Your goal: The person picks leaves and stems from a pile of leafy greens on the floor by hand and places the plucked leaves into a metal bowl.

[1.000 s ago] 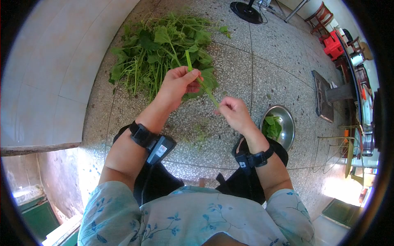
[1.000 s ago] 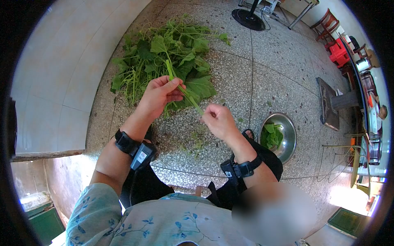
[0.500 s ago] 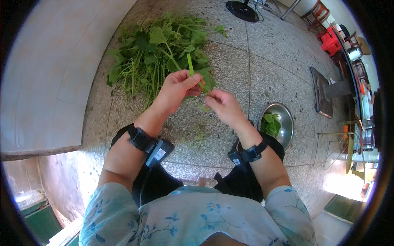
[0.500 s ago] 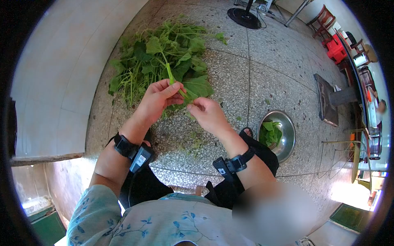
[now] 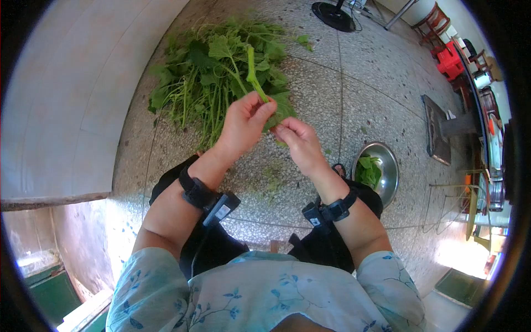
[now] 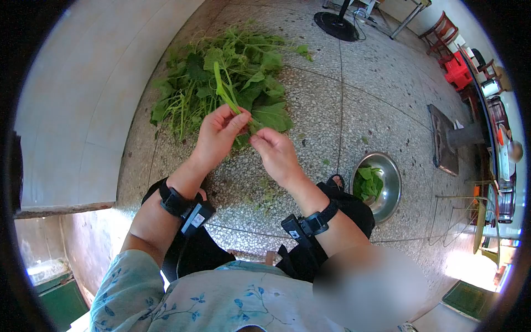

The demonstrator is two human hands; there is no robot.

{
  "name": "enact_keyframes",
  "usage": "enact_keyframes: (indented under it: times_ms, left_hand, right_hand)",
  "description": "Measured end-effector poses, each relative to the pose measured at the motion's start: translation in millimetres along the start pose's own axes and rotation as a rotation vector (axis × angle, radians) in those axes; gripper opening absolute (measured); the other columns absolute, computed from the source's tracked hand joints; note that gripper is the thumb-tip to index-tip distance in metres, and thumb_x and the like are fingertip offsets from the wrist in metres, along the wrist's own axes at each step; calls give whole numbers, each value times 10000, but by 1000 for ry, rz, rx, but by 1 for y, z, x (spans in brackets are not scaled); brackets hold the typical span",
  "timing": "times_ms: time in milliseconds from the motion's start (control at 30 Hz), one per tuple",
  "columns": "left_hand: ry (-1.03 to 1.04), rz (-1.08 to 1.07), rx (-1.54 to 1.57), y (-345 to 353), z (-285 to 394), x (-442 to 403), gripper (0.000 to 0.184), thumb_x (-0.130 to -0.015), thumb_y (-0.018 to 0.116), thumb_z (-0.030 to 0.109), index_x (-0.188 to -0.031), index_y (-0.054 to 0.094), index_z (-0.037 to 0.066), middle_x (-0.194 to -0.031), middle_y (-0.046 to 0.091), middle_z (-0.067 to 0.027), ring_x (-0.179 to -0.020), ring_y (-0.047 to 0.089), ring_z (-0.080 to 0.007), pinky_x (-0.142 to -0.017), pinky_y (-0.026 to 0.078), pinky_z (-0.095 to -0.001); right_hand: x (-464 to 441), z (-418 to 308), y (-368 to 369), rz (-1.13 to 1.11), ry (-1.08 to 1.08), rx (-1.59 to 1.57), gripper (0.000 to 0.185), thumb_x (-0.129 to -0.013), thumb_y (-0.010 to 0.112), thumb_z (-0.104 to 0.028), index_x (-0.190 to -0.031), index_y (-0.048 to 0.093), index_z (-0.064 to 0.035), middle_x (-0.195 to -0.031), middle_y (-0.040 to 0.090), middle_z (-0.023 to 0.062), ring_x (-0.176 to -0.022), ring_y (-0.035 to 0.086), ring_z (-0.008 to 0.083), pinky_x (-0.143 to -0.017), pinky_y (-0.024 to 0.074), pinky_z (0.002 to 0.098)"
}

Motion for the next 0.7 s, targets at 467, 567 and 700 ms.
enact_keyframes:
  times_ms: [467, 567, 700]
  left_hand:
    - [-158, 150, 239, -30, -3, -11, 165, -836, 496, 201, -850, 511, 37, -780, 595, -62, -665, 580, -131, -599, 485, -250]
    - [-190, 166, 321, -35, -6, -12, 174, -835, 497, 207, -862, 498, 36, -787, 595, -78, -659, 583, -146, -586, 492, -265]
    - [-214, 194, 371, -37, -6, -11, 180, -836, 494, 212, -864, 487, 34, -795, 594, -91, -650, 586, -157, -580, 499, -276]
  right_hand:
    - [12, 3, -9, 34, 87, 84, 199, -753, 526, -189, -712, 556, 4, -546, 458, 17, -521, 419, 90, -486, 328, 255]
    - [14, 5, -10, 11, 75, 153, 210, -746, 524, -195, -706, 557, 8, -544, 457, 27, -523, 425, 97, -488, 331, 262]
    - [17, 9, -14, 31, 91, 106, 201, -746, 519, -189, -701, 558, 3, -556, 464, 16, -527, 423, 91, -486, 324, 249]
Point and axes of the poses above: each hand's wrist, its own x-axis away from the middle knuckle, its own y-axis out of the palm, z = x × y, the point moved 5 cm from there along -x, towards the middle knuckle
